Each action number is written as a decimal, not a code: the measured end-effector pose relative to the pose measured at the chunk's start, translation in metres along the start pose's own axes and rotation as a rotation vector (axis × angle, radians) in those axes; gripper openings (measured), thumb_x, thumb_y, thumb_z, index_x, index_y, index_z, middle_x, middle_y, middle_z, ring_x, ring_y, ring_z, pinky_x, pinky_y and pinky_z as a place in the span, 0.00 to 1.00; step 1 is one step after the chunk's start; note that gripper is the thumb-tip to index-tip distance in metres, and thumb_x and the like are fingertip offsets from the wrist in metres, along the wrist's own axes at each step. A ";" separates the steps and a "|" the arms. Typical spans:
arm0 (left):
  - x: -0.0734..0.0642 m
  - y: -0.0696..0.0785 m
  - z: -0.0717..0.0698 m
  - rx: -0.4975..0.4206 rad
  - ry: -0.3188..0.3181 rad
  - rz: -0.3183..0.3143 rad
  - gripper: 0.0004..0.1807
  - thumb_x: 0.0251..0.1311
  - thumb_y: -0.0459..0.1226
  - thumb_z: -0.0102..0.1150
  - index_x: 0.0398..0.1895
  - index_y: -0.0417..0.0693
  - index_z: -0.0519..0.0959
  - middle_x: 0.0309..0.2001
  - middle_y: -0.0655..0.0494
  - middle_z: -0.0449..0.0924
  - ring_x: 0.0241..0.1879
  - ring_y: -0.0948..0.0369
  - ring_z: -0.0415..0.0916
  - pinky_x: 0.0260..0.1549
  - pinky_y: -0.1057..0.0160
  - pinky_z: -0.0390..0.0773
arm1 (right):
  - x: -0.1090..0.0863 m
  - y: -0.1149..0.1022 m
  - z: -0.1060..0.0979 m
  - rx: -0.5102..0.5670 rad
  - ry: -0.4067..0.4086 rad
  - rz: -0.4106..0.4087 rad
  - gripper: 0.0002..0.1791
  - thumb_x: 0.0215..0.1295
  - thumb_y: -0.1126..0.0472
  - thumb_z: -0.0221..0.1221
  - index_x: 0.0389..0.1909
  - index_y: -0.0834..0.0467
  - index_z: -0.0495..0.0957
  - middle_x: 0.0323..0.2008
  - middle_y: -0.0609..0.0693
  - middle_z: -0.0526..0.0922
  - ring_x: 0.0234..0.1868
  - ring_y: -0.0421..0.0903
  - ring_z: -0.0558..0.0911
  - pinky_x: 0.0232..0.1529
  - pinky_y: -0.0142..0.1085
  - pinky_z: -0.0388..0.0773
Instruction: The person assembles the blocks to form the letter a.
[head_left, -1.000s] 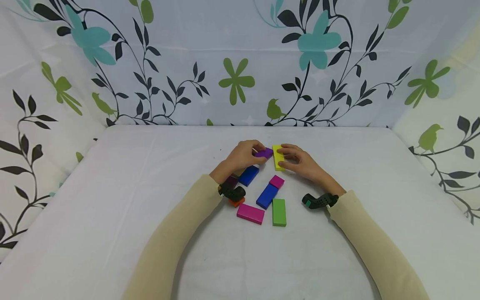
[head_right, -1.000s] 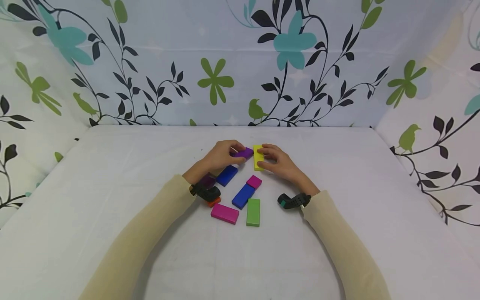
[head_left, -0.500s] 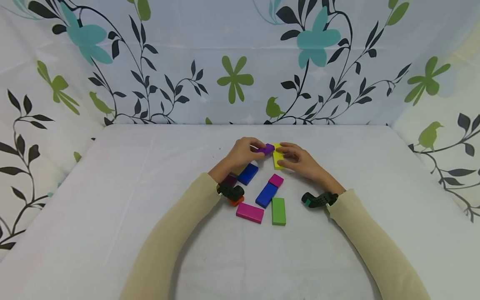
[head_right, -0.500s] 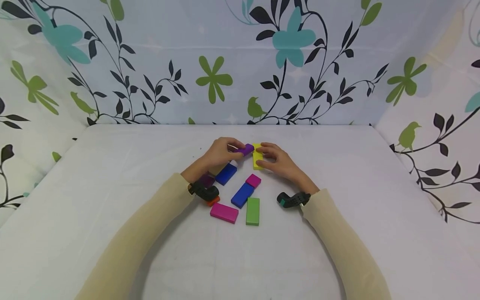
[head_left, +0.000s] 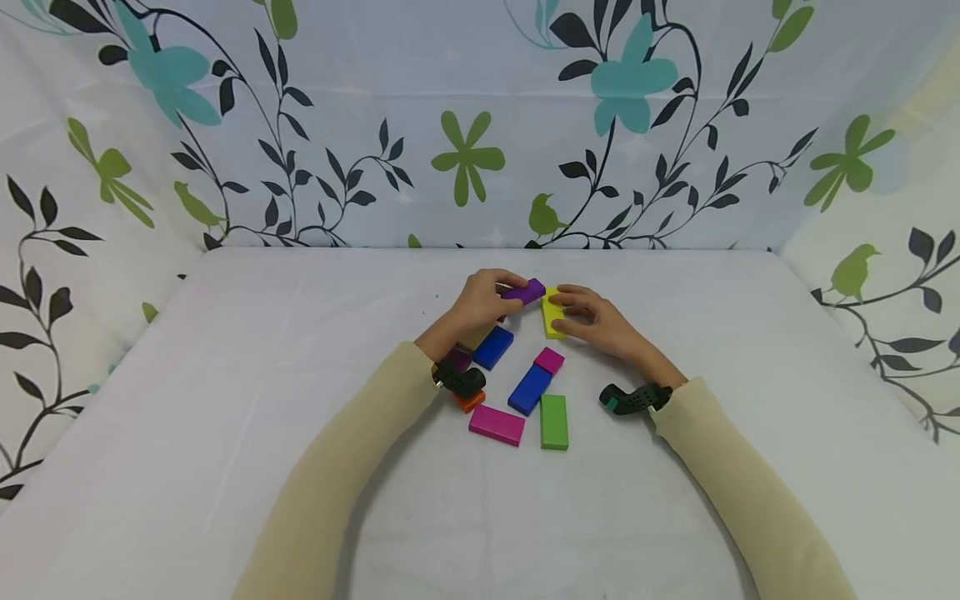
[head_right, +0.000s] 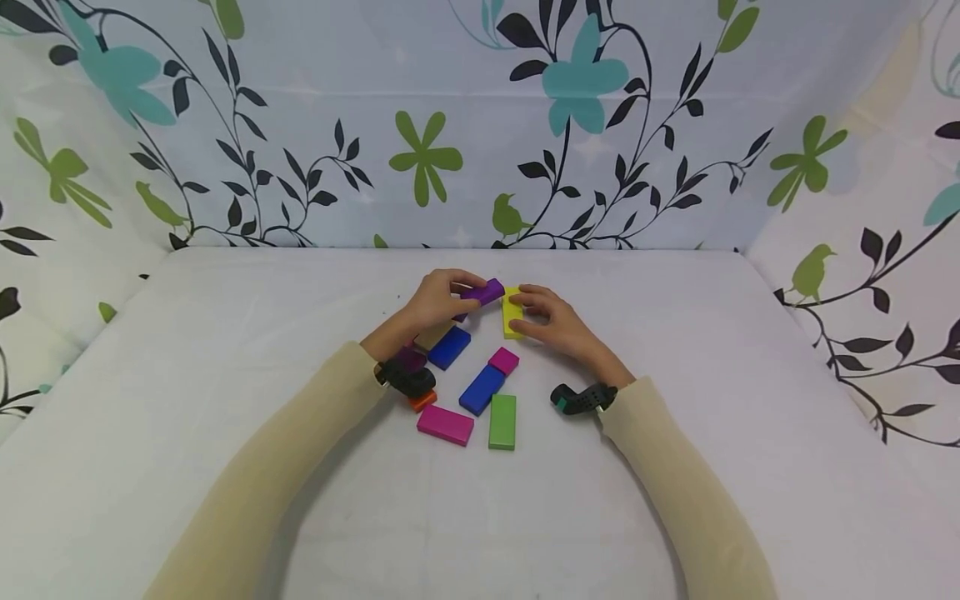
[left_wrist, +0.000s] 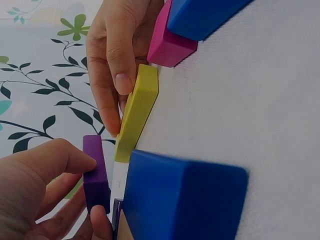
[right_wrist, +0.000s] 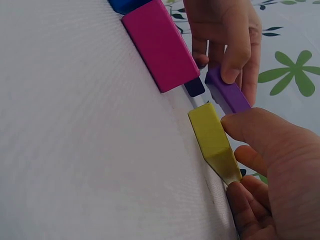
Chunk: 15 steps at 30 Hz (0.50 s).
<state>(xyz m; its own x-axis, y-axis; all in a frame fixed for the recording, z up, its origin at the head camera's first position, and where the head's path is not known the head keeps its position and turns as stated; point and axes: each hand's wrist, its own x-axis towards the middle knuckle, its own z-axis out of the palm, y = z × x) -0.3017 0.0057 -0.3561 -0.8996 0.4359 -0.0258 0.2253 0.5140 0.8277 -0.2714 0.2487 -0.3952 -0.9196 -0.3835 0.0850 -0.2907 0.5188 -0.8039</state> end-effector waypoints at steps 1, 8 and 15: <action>0.001 0.000 0.001 0.000 0.000 0.005 0.22 0.73 0.33 0.60 0.69 0.42 0.79 0.70 0.41 0.74 0.68 0.46 0.73 0.60 0.52 0.82 | 0.000 0.000 0.000 0.001 0.002 -0.002 0.27 0.75 0.66 0.61 0.71 0.70 0.71 0.79 0.67 0.60 0.72 0.68 0.71 0.76 0.59 0.64; 0.005 0.002 0.002 0.036 -0.018 0.031 0.22 0.74 0.32 0.59 0.70 0.42 0.77 0.71 0.42 0.73 0.69 0.46 0.72 0.56 0.53 0.85 | 0.000 0.000 0.001 0.003 -0.008 -0.001 0.27 0.76 0.66 0.61 0.71 0.70 0.71 0.79 0.68 0.59 0.72 0.69 0.71 0.76 0.59 0.64; 0.012 0.001 -0.003 0.049 0.005 0.036 0.23 0.73 0.32 0.60 0.69 0.42 0.78 0.72 0.42 0.73 0.70 0.46 0.72 0.63 0.51 0.81 | 0.000 -0.002 0.000 -0.009 0.005 0.008 0.27 0.75 0.65 0.62 0.71 0.69 0.71 0.79 0.67 0.60 0.72 0.68 0.71 0.76 0.59 0.65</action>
<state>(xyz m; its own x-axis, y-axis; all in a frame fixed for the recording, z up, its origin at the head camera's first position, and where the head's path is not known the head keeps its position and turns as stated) -0.3135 0.0096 -0.3539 -0.8925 0.4510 0.0067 0.2756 0.5336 0.7996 -0.2712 0.2476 -0.3932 -0.9231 -0.3759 0.0815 -0.2859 0.5289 -0.7991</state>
